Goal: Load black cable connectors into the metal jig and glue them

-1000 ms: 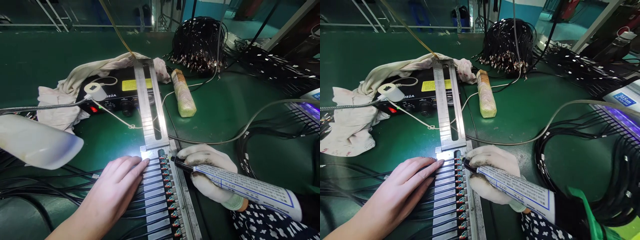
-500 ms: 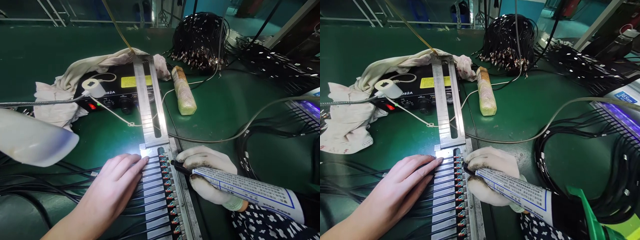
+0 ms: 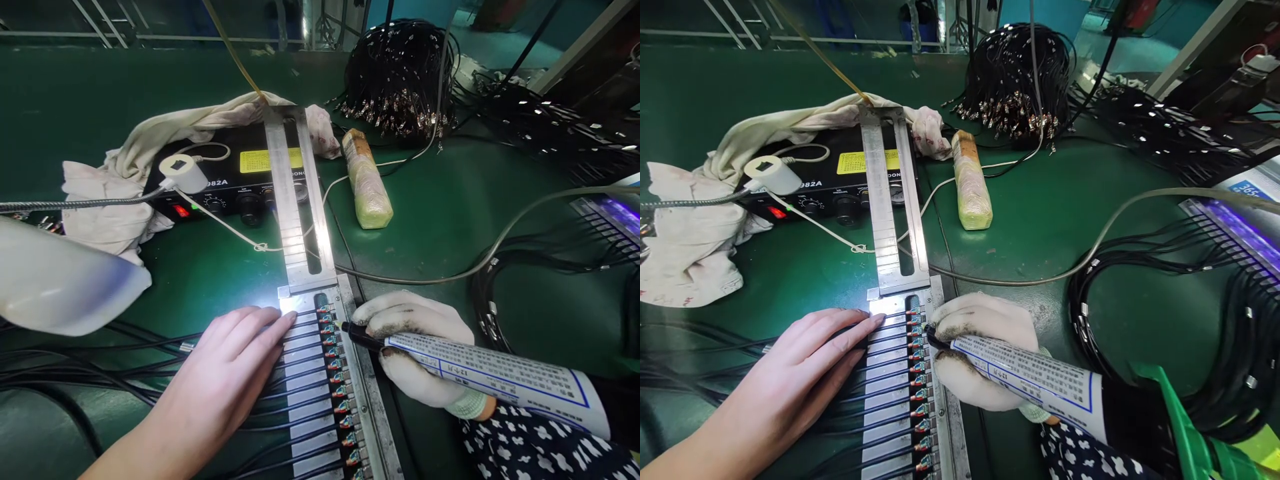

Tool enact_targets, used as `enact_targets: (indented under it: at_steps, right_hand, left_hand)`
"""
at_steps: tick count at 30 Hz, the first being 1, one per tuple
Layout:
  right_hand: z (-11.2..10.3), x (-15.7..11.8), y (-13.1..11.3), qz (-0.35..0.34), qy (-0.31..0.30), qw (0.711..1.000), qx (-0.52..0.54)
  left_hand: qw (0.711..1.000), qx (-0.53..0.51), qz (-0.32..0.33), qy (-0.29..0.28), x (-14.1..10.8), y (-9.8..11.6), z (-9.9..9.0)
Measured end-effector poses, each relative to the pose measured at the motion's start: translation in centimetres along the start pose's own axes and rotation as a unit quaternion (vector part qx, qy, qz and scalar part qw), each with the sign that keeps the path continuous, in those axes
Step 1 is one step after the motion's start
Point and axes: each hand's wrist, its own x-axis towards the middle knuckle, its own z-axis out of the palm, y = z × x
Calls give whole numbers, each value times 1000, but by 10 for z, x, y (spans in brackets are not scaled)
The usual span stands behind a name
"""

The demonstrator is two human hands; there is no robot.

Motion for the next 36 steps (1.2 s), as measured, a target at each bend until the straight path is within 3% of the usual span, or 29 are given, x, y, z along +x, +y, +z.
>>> enact_targets:
  at_steps: [4, 12, 28, 36]
  right_hand:
    - [1, 0, -1, 9, 1, 1000, 1]
    - [0, 1, 0, 4, -4, 1000, -2]
    - [0, 0, 4, 13, 13, 1000, 11]
    - [-1, 1, 0, 3, 6, 1000, 2]
  left_hand:
    - [1000, -13, -25, 4, 0, 3, 0]
    - [1000, 2, 7, 0, 1, -2, 0]
    - [1000, -8, -26, 11, 1, 3, -1]
    - [1000, -1, -2, -2, -1, -1, 1]
